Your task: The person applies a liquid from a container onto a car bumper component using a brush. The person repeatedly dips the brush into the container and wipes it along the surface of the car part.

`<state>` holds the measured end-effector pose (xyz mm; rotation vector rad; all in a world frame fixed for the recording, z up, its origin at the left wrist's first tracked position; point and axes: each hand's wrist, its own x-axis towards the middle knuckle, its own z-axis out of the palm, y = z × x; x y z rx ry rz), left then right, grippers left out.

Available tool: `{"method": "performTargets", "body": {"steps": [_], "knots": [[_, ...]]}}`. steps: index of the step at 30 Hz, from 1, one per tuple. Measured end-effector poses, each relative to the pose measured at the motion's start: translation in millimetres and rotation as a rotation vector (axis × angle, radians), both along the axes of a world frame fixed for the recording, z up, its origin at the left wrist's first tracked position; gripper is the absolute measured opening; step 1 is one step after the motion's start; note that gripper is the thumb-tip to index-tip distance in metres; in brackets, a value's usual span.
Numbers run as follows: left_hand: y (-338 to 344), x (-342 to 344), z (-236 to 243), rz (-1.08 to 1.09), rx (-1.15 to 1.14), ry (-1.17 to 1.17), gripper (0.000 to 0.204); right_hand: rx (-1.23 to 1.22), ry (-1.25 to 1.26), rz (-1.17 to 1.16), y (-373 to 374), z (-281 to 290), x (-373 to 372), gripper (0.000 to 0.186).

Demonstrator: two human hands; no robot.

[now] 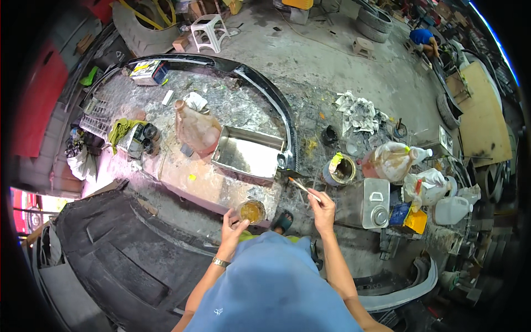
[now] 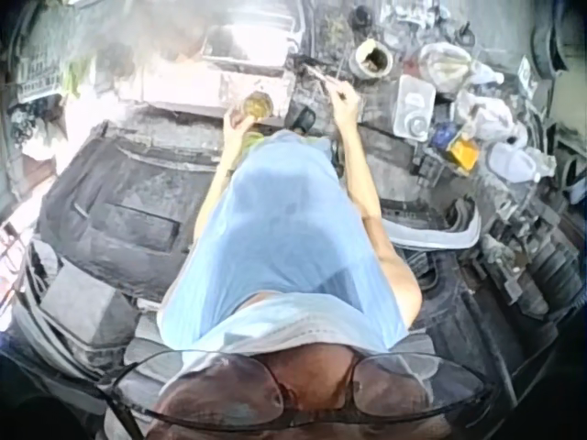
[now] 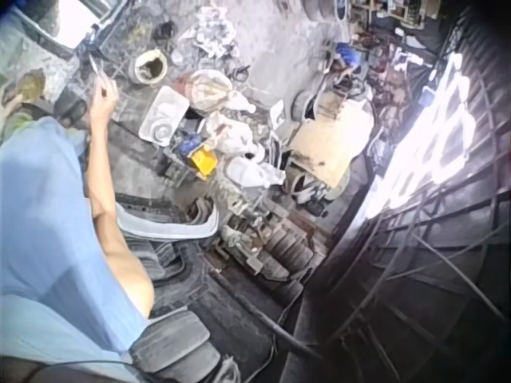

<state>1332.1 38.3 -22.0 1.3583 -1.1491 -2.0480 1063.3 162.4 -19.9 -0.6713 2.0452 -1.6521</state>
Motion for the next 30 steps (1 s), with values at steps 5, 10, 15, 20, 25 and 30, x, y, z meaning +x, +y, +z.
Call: {"method": "performTargets", "body": {"steps": [5,10,15,20,25,30], "knots": [[2.9,0.3,-3.5,-0.01,-0.022,0.024,0.083,0.05,0.138,0.048,-20.0,-5.4,2.9,0.019],[4.9,-0.7,8.2,-0.002,-0.031,0.035,0.082,-0.019,0.078,0.002,-10.3,7.0,-2.1,0.02],[9.9,1.0,3.8,0.012,-0.01,0.069,0.08,0.079,0.107,0.136,-2.1,6.8,-3.9,0.018],[14.2,-3.6,8.2,-0.002,-0.001,0.082,0.08,0.106,0.189,0.158,-16.7,-2.8,-8.8,0.019],[18.8,-5.2,7.9,0.009,-0.003,0.072,0.08,0.071,0.254,0.113,-18.1,5.2,-14.5,0.018],[22.1,-11.2,9.7,0.001,-0.006,0.053,0.081,0.059,0.205,0.094,-12.9,18.3,-20.3,0.017]]}}
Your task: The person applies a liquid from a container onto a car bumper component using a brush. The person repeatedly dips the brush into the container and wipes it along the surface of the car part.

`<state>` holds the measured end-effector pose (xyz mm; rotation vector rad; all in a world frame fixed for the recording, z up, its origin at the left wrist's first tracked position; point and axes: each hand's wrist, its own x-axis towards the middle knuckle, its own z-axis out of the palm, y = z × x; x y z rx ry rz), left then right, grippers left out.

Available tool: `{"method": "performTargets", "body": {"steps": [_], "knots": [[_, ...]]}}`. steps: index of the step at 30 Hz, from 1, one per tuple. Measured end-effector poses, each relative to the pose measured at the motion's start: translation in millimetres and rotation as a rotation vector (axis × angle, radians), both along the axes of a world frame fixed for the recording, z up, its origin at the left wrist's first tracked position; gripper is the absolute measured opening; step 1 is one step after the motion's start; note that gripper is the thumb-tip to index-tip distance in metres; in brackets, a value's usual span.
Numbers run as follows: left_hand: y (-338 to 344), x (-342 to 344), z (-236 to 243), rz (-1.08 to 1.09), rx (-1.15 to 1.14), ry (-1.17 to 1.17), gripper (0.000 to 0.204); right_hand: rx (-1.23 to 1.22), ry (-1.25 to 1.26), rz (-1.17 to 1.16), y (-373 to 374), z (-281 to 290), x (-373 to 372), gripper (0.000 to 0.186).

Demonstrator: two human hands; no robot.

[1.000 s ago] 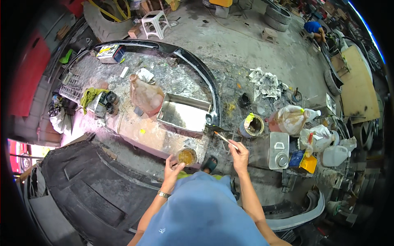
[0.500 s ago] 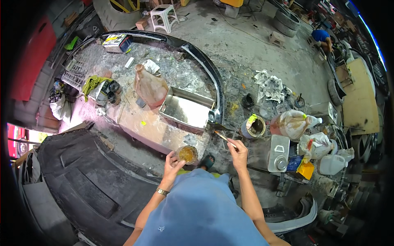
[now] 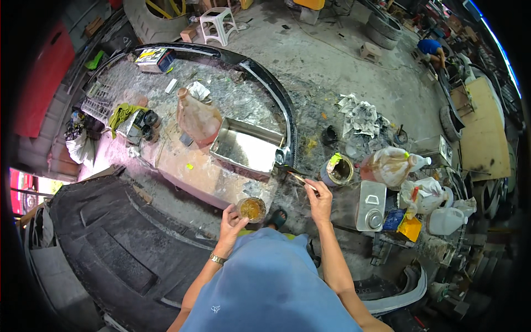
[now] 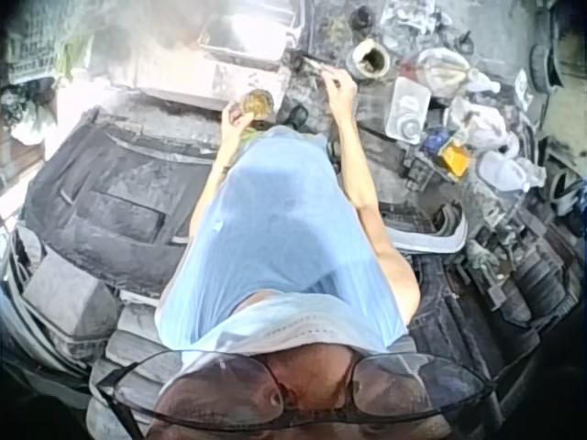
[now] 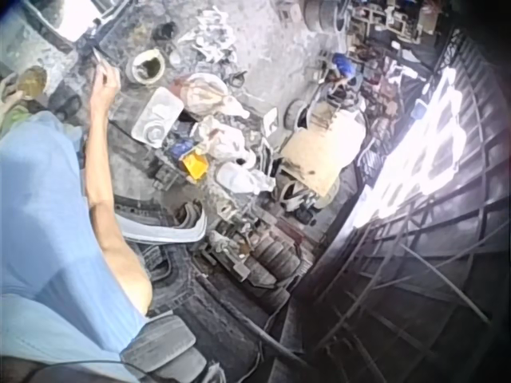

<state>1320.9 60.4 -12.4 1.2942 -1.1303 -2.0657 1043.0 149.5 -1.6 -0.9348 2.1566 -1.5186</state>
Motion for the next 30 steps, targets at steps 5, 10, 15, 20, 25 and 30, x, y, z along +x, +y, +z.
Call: {"method": "performTargets", "body": {"steps": [5,10,15,20,25,30], "knots": [[0.7,-4.5,-0.8,0.001,0.001,0.01,0.081,-0.008,0.069,0.015,1.7,17.1,-6.4,0.016],[-0.7,-2.6,1.3,0.008,-0.005,0.007,0.081,-0.016,-0.019,0.03,11.8,34.0,-11.6,0.015],[-6.4,-0.5,2.3,-0.022,-0.031,-0.014,0.077,0.11,0.003,0.154,7.1,24.7,-12.3,0.016],[-14.0,-0.6,4.4,-0.098,0.021,-0.083,0.075,0.068,0.083,0.048,-10.9,22.4,-18.5,0.017],[-28.8,3.6,1.4,-0.135,0.074,-0.119,0.075,0.074,-0.032,0.013,-3.1,58.3,-23.9,0.016],[-60.3,-2.5,10.2,-0.236,0.107,-0.168,0.076,0.27,-0.091,0.026,1.6,57.4,-23.7,0.018]]}}
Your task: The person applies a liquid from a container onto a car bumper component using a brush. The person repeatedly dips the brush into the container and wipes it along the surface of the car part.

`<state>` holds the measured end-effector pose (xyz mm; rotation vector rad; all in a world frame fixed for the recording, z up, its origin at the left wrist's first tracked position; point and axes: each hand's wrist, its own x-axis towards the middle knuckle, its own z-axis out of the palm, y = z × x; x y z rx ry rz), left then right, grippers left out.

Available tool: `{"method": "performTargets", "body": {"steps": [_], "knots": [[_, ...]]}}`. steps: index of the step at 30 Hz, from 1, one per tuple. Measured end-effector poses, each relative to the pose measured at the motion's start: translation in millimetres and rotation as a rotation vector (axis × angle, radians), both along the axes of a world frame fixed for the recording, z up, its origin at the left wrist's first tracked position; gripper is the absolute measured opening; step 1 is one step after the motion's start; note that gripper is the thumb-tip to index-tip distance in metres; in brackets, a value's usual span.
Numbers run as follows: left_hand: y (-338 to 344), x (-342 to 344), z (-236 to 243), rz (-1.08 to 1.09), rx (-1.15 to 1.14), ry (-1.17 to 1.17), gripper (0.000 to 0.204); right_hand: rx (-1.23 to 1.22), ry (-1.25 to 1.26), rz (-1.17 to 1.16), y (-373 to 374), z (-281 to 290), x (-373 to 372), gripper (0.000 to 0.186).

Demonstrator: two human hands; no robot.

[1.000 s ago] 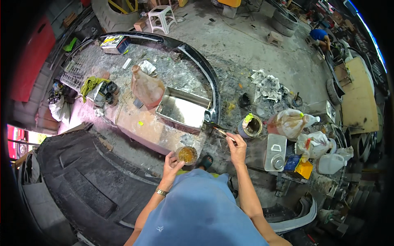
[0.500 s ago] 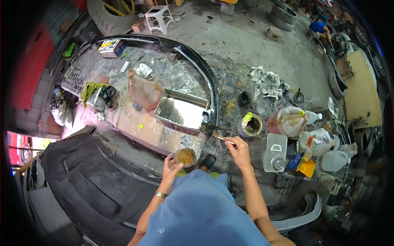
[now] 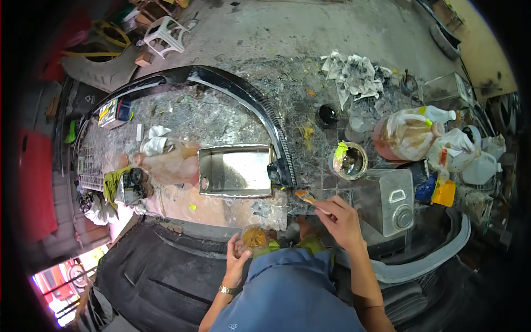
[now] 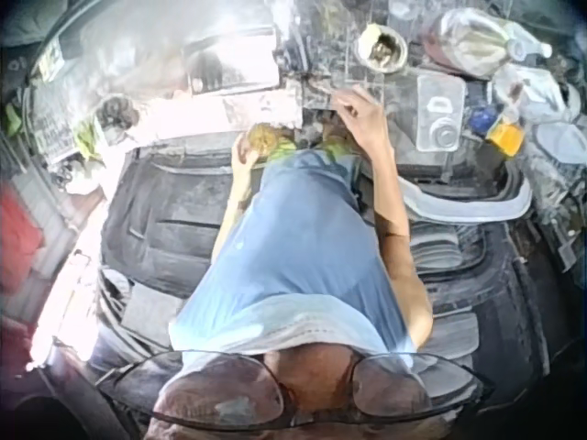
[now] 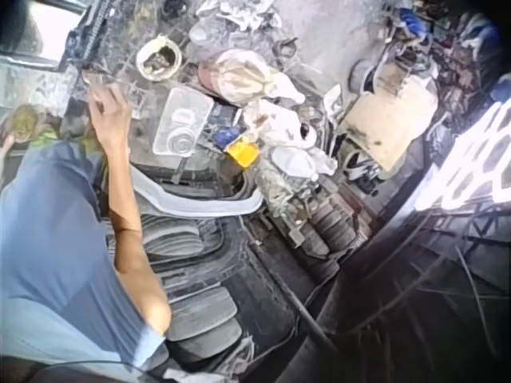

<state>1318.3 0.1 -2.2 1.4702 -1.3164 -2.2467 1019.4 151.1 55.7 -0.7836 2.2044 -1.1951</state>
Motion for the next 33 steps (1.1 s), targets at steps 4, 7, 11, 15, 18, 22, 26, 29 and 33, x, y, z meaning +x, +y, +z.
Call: {"method": "performTargets", "body": {"steps": [4,7,11,15,18,22,26,29,33], "knots": [[-25.4,-2.3,4.1,-0.067,-0.044,-0.004,0.081,-0.04,0.145,0.018,-10.3,-17.7,4.1,0.022],[-40.2,0.1,1.9,-0.048,0.016,-0.028,0.087,-0.037,0.171,0.057,-22.7,-22.2,7.4,0.025],[-55.2,4.2,-5.6,-0.059,0.052,-0.053,0.09,-0.033,0.215,0.07,-39.0,-28.9,11.9,0.029],[-63.9,-0.5,-10.2,-0.067,0.071,-0.061,0.092,-0.022,0.209,0.054,-49.7,-31.4,12.9,0.03],[-68.7,-2.2,-10.2,-0.069,0.093,-0.053,0.094,-0.01,0.188,0.055,-54.8,-29.5,11.1,0.029],[-72.7,-4.3,-9.7,-0.065,0.111,-0.042,0.095,0.002,0.114,0.023,-59.6,-23.1,8.7,0.03],[-76.1,0.4,-13.1,-0.058,0.127,-0.034,0.096,0.048,0.13,0.056,-59.9,-17.9,7.8,0.028],[-77.4,0.3,-14.6,-0.067,0.116,-0.038,0.095,0.062,0.127,0.044,-60.0,-15.8,7.0,0.029],[-78.1,2.2,-16.4,-0.06,0.12,-0.03,0.095,0.086,0.123,0.043,-61.0,-14.4,5.9,0.031]]}}
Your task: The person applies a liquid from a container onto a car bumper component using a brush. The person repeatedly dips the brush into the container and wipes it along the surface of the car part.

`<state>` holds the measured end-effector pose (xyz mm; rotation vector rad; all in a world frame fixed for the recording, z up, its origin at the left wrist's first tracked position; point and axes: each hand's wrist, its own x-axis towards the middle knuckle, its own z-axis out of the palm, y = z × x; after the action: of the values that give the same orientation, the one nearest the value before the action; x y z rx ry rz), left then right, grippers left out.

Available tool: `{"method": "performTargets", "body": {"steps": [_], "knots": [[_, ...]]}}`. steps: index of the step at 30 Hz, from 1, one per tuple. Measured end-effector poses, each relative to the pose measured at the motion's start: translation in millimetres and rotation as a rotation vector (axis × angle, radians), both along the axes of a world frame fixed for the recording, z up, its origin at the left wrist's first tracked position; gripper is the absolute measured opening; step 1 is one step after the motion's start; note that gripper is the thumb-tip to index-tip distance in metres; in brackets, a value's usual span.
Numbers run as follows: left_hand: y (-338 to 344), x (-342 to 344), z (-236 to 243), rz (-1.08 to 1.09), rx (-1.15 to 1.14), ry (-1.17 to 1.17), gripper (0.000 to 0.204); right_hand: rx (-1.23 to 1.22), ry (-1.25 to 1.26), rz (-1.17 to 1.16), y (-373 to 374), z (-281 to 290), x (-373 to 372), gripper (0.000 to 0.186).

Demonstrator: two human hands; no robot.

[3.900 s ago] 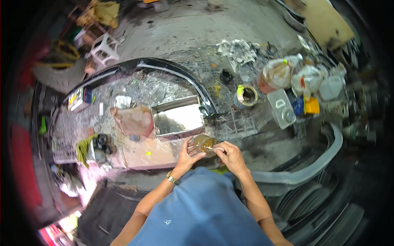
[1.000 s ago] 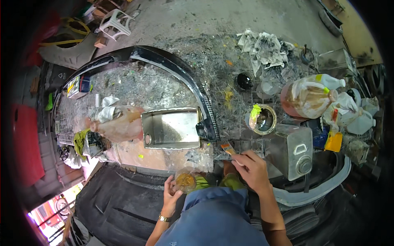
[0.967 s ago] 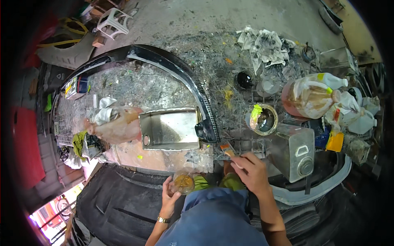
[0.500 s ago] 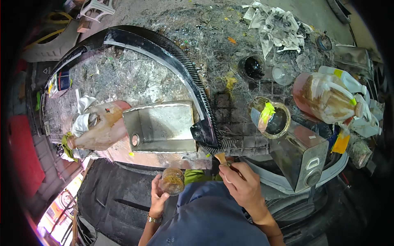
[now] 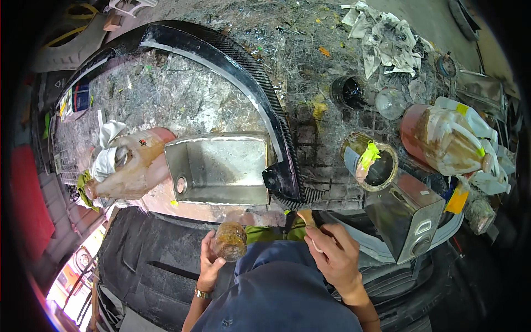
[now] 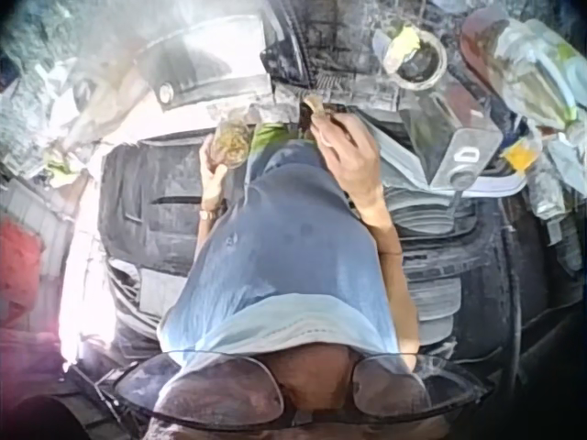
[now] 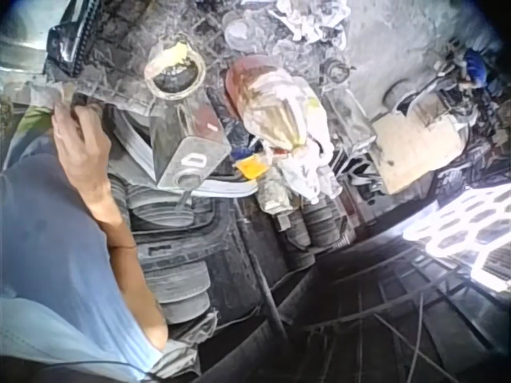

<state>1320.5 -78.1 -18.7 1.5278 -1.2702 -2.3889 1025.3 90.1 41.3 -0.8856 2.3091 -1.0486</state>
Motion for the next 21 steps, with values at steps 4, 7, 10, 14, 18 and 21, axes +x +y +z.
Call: {"method": "performTargets", "body": {"steps": [4,7,10,14,18,21], "knots": [[-0.6,-3.3,3.1,0.002,0.004,-0.001,0.093,0.007,-0.021,-0.013,-1.5,0.3,-0.6,0.031],[-1.1,-6.1,5.2,0.009,0.012,0.006,0.091,0.01,-0.031,-0.023,-1.8,-0.2,-0.3,0.032],[-1.6,-6.3,5.9,0.013,0.018,0.008,0.092,0.008,-0.056,-0.058,-2.0,1.7,-1.2,0.032],[-1.5,-8.7,7.1,0.016,0.018,-0.006,0.092,0.014,-0.061,-0.078,0.0,4.0,-4.6,0.031],[-0.4,-11.1,8.3,0.011,0.023,-0.011,0.093,0.016,-0.071,-0.094,4.9,3.9,-5.2,0.029],[0.4,-11.5,7.5,0.019,0.029,-0.009,0.093,0.02,-0.076,-0.105,6.0,6.2,-5.4,0.029]]}}
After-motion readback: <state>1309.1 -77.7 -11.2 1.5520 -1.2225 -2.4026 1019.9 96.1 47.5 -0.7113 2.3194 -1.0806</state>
